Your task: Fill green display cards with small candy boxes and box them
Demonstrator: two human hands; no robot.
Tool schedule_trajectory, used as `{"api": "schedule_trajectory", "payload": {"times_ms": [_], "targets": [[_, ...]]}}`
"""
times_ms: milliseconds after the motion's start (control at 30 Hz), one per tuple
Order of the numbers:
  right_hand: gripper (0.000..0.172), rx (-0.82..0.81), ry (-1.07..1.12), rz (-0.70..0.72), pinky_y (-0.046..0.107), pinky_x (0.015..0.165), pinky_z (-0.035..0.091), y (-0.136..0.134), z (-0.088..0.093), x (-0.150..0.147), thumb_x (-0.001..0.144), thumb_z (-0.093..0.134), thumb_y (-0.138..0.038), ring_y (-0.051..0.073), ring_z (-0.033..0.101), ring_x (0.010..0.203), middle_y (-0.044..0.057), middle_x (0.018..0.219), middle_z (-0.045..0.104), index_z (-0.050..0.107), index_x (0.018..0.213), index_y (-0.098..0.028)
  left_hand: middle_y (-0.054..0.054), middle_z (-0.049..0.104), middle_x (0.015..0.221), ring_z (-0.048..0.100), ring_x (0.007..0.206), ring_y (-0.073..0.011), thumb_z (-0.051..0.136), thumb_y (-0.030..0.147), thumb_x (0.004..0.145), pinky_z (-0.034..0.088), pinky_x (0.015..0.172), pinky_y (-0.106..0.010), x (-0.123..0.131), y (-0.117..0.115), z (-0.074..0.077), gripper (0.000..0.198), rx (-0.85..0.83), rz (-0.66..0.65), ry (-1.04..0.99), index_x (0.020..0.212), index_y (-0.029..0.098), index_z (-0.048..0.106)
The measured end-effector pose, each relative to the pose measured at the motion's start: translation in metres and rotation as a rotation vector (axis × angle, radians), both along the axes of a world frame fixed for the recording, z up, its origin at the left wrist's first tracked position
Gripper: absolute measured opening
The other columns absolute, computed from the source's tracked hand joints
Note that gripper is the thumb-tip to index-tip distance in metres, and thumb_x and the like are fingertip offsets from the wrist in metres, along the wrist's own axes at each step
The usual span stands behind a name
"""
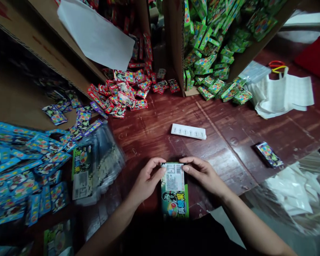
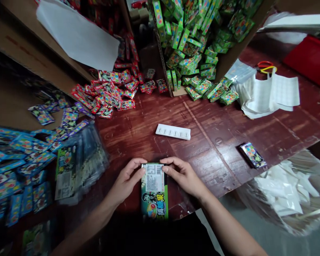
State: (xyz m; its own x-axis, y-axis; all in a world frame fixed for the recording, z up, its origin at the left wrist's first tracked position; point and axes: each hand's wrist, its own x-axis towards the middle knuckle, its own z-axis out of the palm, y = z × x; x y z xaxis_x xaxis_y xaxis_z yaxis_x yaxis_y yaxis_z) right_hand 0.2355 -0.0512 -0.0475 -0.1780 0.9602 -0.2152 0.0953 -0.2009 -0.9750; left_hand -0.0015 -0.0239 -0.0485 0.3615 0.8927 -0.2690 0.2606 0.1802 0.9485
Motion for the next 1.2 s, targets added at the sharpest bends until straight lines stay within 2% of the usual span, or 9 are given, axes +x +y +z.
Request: {"api": "schedule_trajectory", "payload": {"times_ms": [100,233,300,433,567,733,900,1033,1200], "targets": [[0.020,0.135,-0.045,0.001,0.043,0.106,0.049,0.003,0.002,0.001,0.094,0.065,-0.037,0.022,0.063,0.117,0.006,0.120,0.069,0.073,0.110,-0.027,-0.007,0.067,0.122,0.061,0.117,-0.0208,0.057,0.031,0.097,0.044,0.106,-0.037,0.000,0.007,0.002,0.015,0.065,0.039,0.005,0.102,0.020,0.067],[0.035,0.177,-0.080,-0.089,0.043,0.102,0.052,0.002,-0.001,-0.002,0.095,0.063,-0.036,0.021,0.067,0.110,0.005,0.117,0.071,0.064,0.130,-0.031,-0.005,0.073,0.105,0.067,0.102,-0.0189,0.063,0.028,0.093,0.051,0.094,-0.034,0.005,0.012,0.009,0.021,-0.013,0.147,-0.087,0.113,0.021,0.062],[0.033,0.140,-0.089,-0.064,0.043,0.101,0.053,0.003,0.001,-0.002,0.093,0.066,-0.038,0.021,0.068,0.108,0.005,0.116,0.072,0.067,0.126,-0.030,-0.005,0.074,0.106,0.068,0.102,-0.0193,0.064,0.029,0.092,0.051,0.094,-0.035,0.007,0.014,0.013,0.024,-0.029,0.122,-0.071,0.114,0.021,0.064],[0.022,0.002,-0.102,-0.036,0.039,0.091,0.055,0.012,0.013,-0.001,0.088,0.071,-0.044,0.022,0.069,0.097,0.005,0.103,0.075,0.076,0.096,-0.024,-0.007,0.075,0.107,0.069,0.099,-0.0205,0.067,0.032,0.088,0.051,0.093,-0.034,0.008,0.023,0.022,0.016,-0.060,0.019,0.006,0.092,0.018,0.072],[0.030,-0.185,-0.051,-0.092,0.033,0.077,0.054,0.025,0.022,-0.005,0.081,0.076,-0.047,0.017,0.066,0.079,0.003,0.088,0.073,0.072,0.090,-0.019,-0.005,0.076,0.090,0.069,0.083,-0.0182,0.071,0.031,0.084,0.053,0.080,-0.030,0.011,0.036,0.028,0.016,-0.148,0.006,0.029,0.088,0.016,0.073],[0.031,-0.272,0.025,-0.021,0.032,0.080,0.051,0.031,0.023,0.000,0.082,0.076,-0.048,0.016,0.065,0.079,0.002,0.089,0.074,0.074,0.089,-0.018,-0.006,0.079,0.092,0.071,0.086,-0.0200,0.072,0.036,0.084,0.054,0.083,-0.032,0.004,0.046,0.030,0.022,-0.207,-0.081,0.023,0.090,0.016,0.077],[0.027,-0.231,0.059,0.066,0.033,0.088,0.050,0.025,0.021,0.009,0.087,0.072,-0.046,0.017,0.065,0.090,0.002,0.096,0.074,0.076,0.094,-0.021,-0.006,0.078,0.099,0.072,0.091,-0.0200,0.079,0.032,0.078,0.055,0.088,-0.034,-0.008,0.045,0.025,0.021,-0.212,-0.119,-0.051,0.095,0.019,0.077],[0.027,-0.189,0.084,0.053,0.032,0.083,0.052,0.019,0.014,0.005,0.085,0.075,-0.044,0.016,0.065,0.086,0.001,0.094,0.072,0.072,0.100,-0.022,-0.007,0.076,0.102,0.072,0.093,-0.0197,0.077,0.028,0.081,0.055,0.089,-0.033,-0.010,0.044,0.020,0.012,-0.092,-0.138,-0.084,0.087,0.018,0.077],[0.019,0.077,-0.184,0.122,0.036,0.087,0.053,0.024,0.009,0.000,0.097,0.060,-0.039,0.019,0.066,0.094,0.004,0.098,0.070,0.070,0.095,-0.024,-0.004,0.075,0.098,0.067,0.093,-0.0201,0.066,0.028,0.090,0.053,0.087,-0.035,-0.007,0.047,0.018,0.011,0.106,-0.250,0.154,0.094,0.021,0.074]]}}
